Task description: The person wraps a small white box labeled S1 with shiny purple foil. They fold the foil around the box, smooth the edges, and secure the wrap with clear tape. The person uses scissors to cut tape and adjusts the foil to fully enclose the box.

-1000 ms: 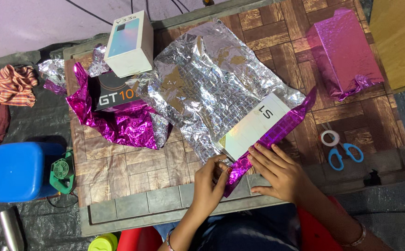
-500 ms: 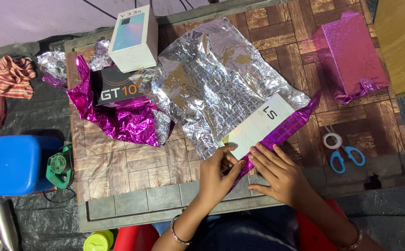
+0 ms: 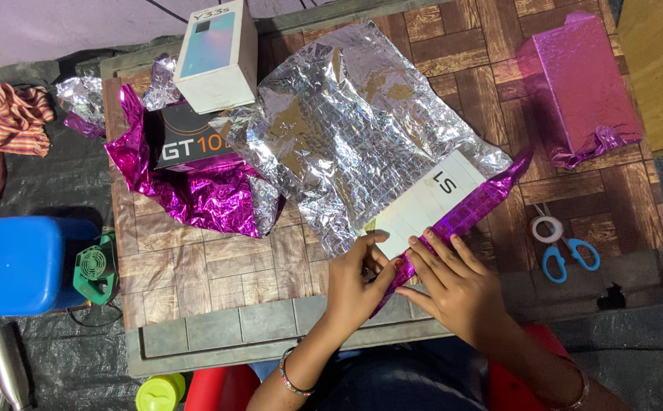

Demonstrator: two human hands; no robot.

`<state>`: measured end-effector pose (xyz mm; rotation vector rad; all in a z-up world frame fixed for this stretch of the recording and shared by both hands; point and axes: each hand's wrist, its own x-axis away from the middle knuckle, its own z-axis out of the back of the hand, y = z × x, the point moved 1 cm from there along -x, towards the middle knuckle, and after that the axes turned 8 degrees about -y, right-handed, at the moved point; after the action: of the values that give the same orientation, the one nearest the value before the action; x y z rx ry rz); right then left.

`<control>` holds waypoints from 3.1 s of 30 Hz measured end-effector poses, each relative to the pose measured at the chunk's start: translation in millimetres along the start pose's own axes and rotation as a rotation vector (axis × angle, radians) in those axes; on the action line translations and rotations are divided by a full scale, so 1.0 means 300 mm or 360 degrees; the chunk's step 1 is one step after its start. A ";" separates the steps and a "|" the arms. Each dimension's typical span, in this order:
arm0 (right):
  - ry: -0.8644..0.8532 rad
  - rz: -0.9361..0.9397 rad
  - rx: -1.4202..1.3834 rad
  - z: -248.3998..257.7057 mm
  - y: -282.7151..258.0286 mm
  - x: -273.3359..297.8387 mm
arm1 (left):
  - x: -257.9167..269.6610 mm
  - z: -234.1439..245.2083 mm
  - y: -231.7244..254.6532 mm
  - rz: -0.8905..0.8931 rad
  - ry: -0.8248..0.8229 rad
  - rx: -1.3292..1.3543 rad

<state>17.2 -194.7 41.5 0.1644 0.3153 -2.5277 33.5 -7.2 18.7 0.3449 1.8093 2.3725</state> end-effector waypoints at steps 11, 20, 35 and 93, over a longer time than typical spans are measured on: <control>-0.0038 -0.0057 -0.0270 0.031 0.017 -0.041 | -0.002 0.006 -0.001 -0.0040 0.0007 -0.0011; 0.0173 -0.0238 -0.0519 0.039 0.067 0.006 | 0.001 0.010 -0.009 -0.0021 -0.0016 0.0060; 0.0010 -0.0042 -0.0613 0.023 0.069 -0.022 | -0.029 0.010 -0.040 -0.0034 -0.0023 -0.0026; -0.0298 0.0311 -0.0160 0.099 0.062 -0.107 | -0.021 0.003 -0.072 -0.0142 -0.0031 0.0048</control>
<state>52.9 -200.2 72.7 -0.0775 0.3330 -2.3075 39.2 -2.1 -2.6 0.2838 1.8139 2.2767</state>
